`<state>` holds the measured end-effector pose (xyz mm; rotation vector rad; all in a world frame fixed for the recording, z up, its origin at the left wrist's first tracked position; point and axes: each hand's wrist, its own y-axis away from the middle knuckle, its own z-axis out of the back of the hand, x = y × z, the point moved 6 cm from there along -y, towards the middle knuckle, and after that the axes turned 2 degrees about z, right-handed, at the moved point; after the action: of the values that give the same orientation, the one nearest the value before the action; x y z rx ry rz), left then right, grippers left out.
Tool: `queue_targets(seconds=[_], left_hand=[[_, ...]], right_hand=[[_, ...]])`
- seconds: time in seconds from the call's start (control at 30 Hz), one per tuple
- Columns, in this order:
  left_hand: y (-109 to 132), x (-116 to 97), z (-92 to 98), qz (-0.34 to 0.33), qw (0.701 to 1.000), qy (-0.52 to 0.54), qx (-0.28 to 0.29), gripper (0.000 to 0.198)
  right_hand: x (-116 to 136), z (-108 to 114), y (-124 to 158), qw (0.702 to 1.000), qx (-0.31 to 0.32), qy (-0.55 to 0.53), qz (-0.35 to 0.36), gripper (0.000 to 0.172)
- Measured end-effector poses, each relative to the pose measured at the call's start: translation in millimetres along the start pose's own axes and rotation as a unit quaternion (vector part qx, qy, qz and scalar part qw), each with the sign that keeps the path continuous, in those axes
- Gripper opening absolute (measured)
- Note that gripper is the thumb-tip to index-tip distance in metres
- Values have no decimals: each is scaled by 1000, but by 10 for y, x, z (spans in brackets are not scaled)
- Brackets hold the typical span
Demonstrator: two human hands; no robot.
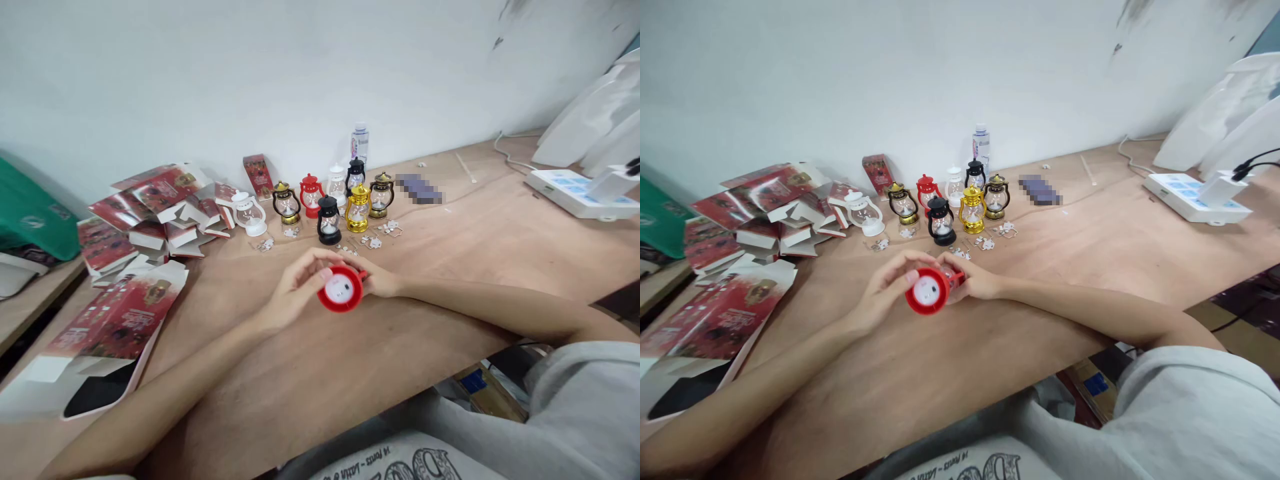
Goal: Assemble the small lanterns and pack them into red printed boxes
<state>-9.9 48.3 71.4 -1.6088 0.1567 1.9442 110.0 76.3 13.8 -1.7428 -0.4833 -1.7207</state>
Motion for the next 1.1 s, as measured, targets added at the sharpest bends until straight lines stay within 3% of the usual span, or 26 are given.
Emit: queue_targets(seconds=[0.1,0.2,0.37,0.53,0.67,0.9,1.0,1.1], left_hand=[[-82,355,306,31,990,46,-132,30],[-139,634,550,41,979,-24,-198,29],[-180,729,563,18,962,-250,-111,23],[-148,713,364,-15,878,-478,5,31],[-129,754,289,9,840,-540,48,36],[-134,669,341,7,858,-514,12,28],[-144,681,375,23,874,-486,4,21],[-153,702,416,47,887,-458,-23,19]], right_hand=[[4,64,35,997,-74,-17,9,46],[29,96,71,992,-122,-17,36,32],[66,214,122,968,-228,-24,105,32],[-39,298,58,954,-257,-131,87,33],[-94,327,8,943,-260,-200,49,35],[-91,267,-12,950,-193,-246,-8,34],[-35,204,-37,961,-149,-232,13,36],[-28,196,-49,967,-156,-201,33,47]])
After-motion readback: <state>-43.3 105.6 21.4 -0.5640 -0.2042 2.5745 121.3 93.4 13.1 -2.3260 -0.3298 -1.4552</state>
